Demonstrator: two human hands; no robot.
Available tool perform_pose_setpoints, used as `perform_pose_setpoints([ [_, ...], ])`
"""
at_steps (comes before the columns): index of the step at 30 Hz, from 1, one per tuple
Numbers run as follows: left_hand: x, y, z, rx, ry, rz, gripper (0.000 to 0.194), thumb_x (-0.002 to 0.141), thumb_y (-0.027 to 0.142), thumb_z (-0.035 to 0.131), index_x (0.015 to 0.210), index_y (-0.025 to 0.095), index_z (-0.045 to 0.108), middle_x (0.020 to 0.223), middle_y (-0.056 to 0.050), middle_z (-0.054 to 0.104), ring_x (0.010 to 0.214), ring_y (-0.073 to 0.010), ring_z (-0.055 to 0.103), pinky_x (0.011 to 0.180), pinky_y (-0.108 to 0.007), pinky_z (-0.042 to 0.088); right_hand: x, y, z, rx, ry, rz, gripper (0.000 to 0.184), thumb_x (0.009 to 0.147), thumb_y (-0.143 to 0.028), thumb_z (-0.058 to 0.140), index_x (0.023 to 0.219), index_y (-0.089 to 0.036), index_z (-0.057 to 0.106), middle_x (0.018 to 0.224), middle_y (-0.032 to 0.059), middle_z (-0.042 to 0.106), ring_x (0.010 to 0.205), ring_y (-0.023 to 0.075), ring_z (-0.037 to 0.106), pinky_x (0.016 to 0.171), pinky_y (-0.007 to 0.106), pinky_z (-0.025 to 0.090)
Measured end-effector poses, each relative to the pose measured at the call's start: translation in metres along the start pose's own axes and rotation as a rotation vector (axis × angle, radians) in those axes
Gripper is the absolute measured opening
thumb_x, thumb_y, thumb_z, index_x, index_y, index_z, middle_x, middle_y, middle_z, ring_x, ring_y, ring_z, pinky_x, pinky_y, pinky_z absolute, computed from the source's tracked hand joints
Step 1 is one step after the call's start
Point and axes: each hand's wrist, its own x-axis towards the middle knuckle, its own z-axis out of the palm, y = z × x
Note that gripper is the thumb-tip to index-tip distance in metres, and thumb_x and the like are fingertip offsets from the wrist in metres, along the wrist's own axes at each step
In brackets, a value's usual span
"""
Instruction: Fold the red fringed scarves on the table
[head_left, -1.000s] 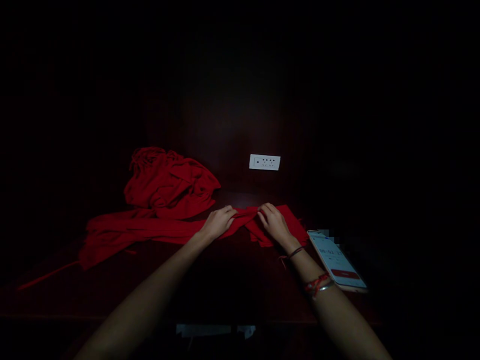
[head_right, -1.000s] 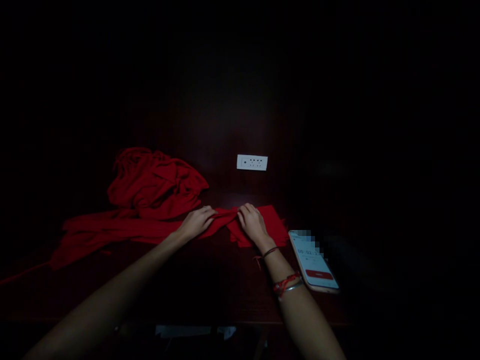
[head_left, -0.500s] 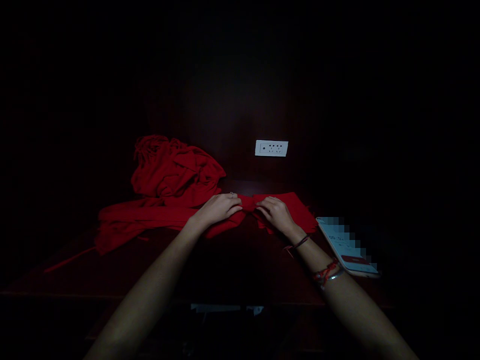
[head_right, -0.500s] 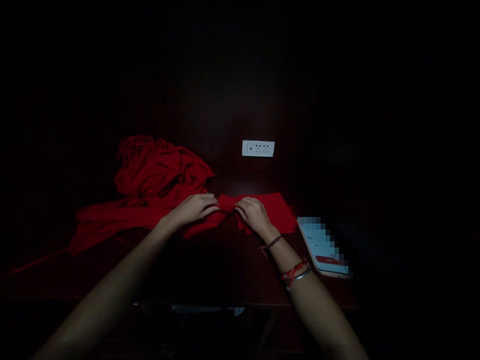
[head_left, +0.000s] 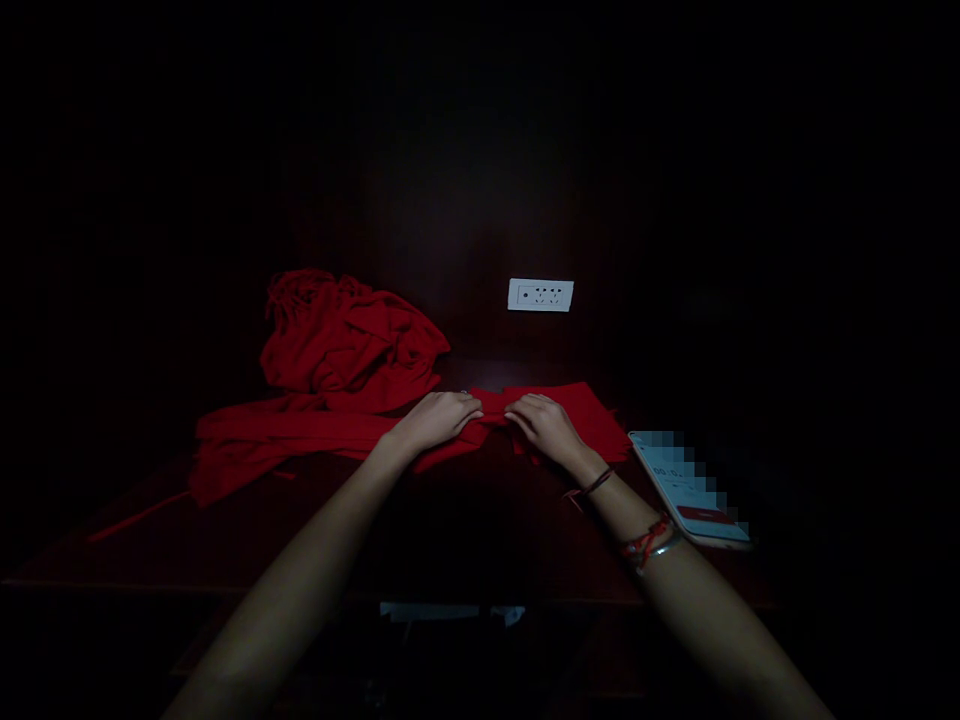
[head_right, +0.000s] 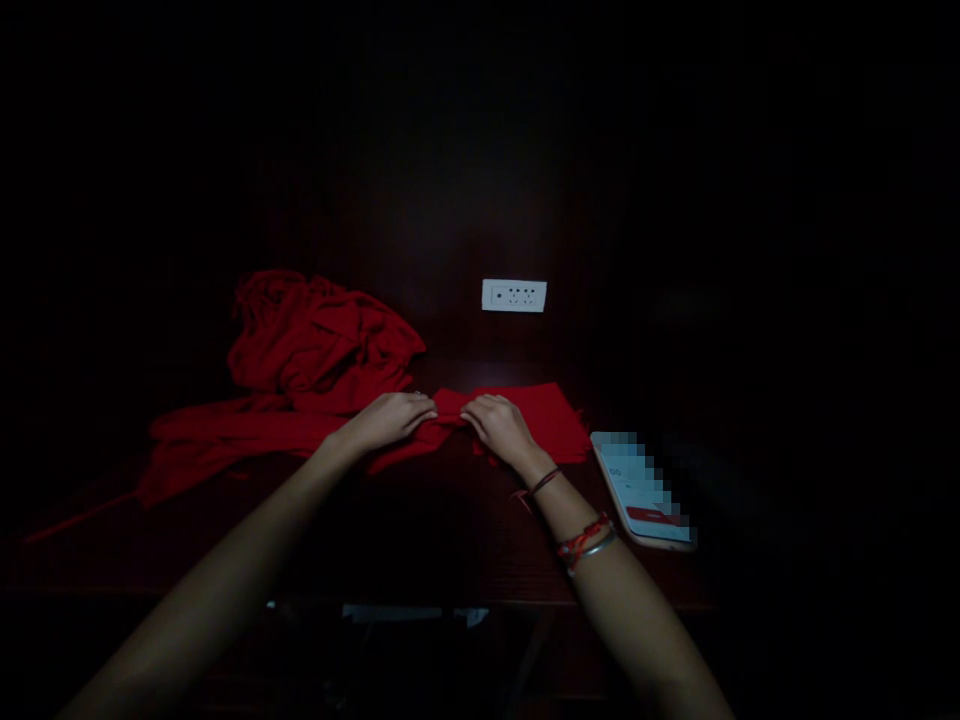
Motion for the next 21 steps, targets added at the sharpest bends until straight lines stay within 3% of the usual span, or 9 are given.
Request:
perform_pose_setpoints([
  [3,-0.002,0.0,-0.002,-0.025,-0.039,-0.006,0.029,0.085,0.033,0.027,0.086,0.018,0.051,0.076,-0.003,0.056,0.068,-0.0145,0.053,0.058,-0.022,0.036,0.0,0.001,-0.001,-0.015,-0.005,0.012,0.025,0.083,-0.027,0.034,0.079,-0.016,0.056,0.073,0.005,0.057,0.069,0.0136,0.048,0.068,0.024,0.037],
  [6,-0.004,-0.003,-0.004,-0.044,-0.043,0.008,0.028,0.081,0.039,0.036,0.094,0.018,0.049,0.084,-0.004,0.055,0.075,-0.0164,0.052,0.06,-0.023,0.037,0.0,0.002,-0.002,-0.015,0.001,0.061,0.025,0.083,-0.026,0.033,0.079,-0.016,0.055,0.072,0.0052,0.056,0.069,0.0139,0.048,0.067,0.025,0.037],
  [12,-0.002,-0.002,-0.001,-0.023,-0.009,-0.02,0.02,0.082,0.023,0.034,0.091,0.019,0.051,0.086,-0.004,0.054,0.077,-0.015,0.051,0.064,-0.023,0.038,0.0,-0.003,-0.004,0.042,-0.015,-0.004,0.028,0.079,-0.035,0.04,0.098,-0.018,0.051,0.093,0.0064,0.055,0.085,0.016,0.047,0.075,0.028,0.036],
  [16,-0.001,0.0,0.001,-0.007,-0.01,-0.012,0.021,0.083,0.025,0.033,0.091,0.019,0.052,0.084,-0.004,0.055,0.075,-0.0151,0.052,0.063,-0.023,0.038,0.001,-0.004,-0.002,-0.01,-0.062,0.0,0.023,0.082,-0.029,0.037,0.084,-0.017,0.056,0.077,0.0048,0.057,0.073,0.0141,0.049,0.07,0.026,0.035],
  [21,-0.005,-0.015,0.001,0.041,-0.056,-0.099,0.019,0.08,0.021,0.037,0.092,0.018,0.051,0.086,-0.005,0.055,0.077,-0.0164,0.052,0.061,-0.024,0.039,0.0,0.004,0.001,-0.068,-0.04,0.096,0.024,0.082,-0.028,0.036,0.08,-0.016,0.057,0.073,0.0052,0.057,0.07,0.0142,0.049,0.067,0.025,0.035],
])
